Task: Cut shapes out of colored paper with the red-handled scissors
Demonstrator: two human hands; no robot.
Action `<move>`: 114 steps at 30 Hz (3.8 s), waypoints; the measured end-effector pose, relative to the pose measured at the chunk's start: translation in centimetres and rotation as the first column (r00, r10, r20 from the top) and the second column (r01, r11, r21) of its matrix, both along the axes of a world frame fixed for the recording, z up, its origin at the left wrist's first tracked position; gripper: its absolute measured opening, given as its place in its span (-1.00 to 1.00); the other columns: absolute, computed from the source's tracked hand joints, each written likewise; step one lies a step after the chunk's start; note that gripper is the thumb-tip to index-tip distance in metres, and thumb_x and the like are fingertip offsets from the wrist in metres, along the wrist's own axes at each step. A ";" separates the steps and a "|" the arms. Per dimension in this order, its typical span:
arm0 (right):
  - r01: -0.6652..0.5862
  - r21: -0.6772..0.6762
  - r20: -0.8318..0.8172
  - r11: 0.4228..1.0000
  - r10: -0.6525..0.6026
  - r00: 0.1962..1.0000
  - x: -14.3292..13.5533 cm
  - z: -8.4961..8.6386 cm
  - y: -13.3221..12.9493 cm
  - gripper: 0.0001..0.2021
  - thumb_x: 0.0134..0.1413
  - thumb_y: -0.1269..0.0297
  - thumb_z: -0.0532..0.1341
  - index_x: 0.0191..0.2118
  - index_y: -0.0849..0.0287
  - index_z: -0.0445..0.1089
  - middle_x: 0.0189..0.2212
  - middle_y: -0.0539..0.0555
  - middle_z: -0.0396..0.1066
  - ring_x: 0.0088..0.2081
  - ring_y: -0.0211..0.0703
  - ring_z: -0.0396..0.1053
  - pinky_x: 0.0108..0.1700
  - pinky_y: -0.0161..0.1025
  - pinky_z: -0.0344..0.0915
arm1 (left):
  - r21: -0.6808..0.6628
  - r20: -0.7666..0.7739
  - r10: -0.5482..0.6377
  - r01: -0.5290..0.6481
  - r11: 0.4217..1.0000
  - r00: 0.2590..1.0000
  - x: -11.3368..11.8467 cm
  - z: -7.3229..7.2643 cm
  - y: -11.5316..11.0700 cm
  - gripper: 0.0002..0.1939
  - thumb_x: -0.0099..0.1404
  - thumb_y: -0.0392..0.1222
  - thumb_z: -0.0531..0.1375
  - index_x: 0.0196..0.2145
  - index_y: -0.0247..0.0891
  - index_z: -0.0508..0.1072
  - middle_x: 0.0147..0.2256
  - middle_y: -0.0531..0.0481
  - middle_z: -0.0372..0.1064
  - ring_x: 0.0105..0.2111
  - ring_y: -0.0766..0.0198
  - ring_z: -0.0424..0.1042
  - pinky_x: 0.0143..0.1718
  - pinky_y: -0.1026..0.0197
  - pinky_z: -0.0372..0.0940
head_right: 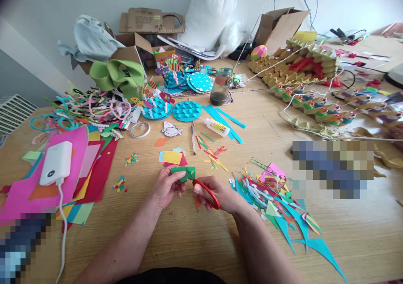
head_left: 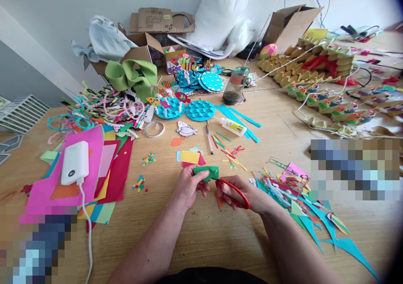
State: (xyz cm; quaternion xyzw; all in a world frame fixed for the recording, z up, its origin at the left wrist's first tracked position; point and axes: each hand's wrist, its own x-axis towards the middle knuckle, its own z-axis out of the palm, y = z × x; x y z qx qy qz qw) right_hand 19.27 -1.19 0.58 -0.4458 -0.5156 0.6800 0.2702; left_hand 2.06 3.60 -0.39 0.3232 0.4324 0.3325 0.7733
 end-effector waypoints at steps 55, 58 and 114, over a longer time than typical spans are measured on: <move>-0.031 0.001 0.071 1.000 0.031 0.997 0.1 -0.3 0.1 -0.43 -0.02 -0.26 0.11 -0.43 0.29 0.28 -0.54 0.09 0.37 -0.64 -0.38 0.19 -0.64 -0.43 0.10 | 0.034 -0.015 -0.027 0.027 0.999 1.000 0.0 -0.1 -0.1 -0.74 -0.02 -0.13 0.27 -0.45 -0.34 0.33 -0.64 0.10 0.28 -0.71 0.41 0.25 -0.79 0.39 0.12; -0.047 0.002 0.076 0.999 0.047 0.996 0.2 -0.2 0.1 -0.44 -0.02 -0.26 0.11 -0.42 0.29 0.27 -0.53 0.09 0.37 -0.63 -0.38 0.20 -0.63 -0.43 0.10 | 0.045 -0.014 -0.030 0.031 0.999 0.999 0.1 0.0 -0.1 -0.76 -0.02 -0.14 0.26 -0.46 -0.34 0.33 -0.63 0.10 0.29 -0.71 0.41 0.25 -0.80 0.39 0.12; -0.044 -0.001 0.029 0.999 0.044 0.999 0.1 0.0 0.1 -0.43 -0.05 -0.26 0.13 -0.39 0.28 0.28 -0.54 0.06 0.35 -0.61 -0.37 0.21 -0.60 -0.43 0.10 | -0.015 -0.009 0.065 -0.065 0.998 0.998 0.2 0.2 0.0 -0.69 -0.08 -0.09 0.31 -0.46 -0.32 0.32 -0.64 0.12 0.31 -0.73 0.42 0.25 -0.80 0.39 0.13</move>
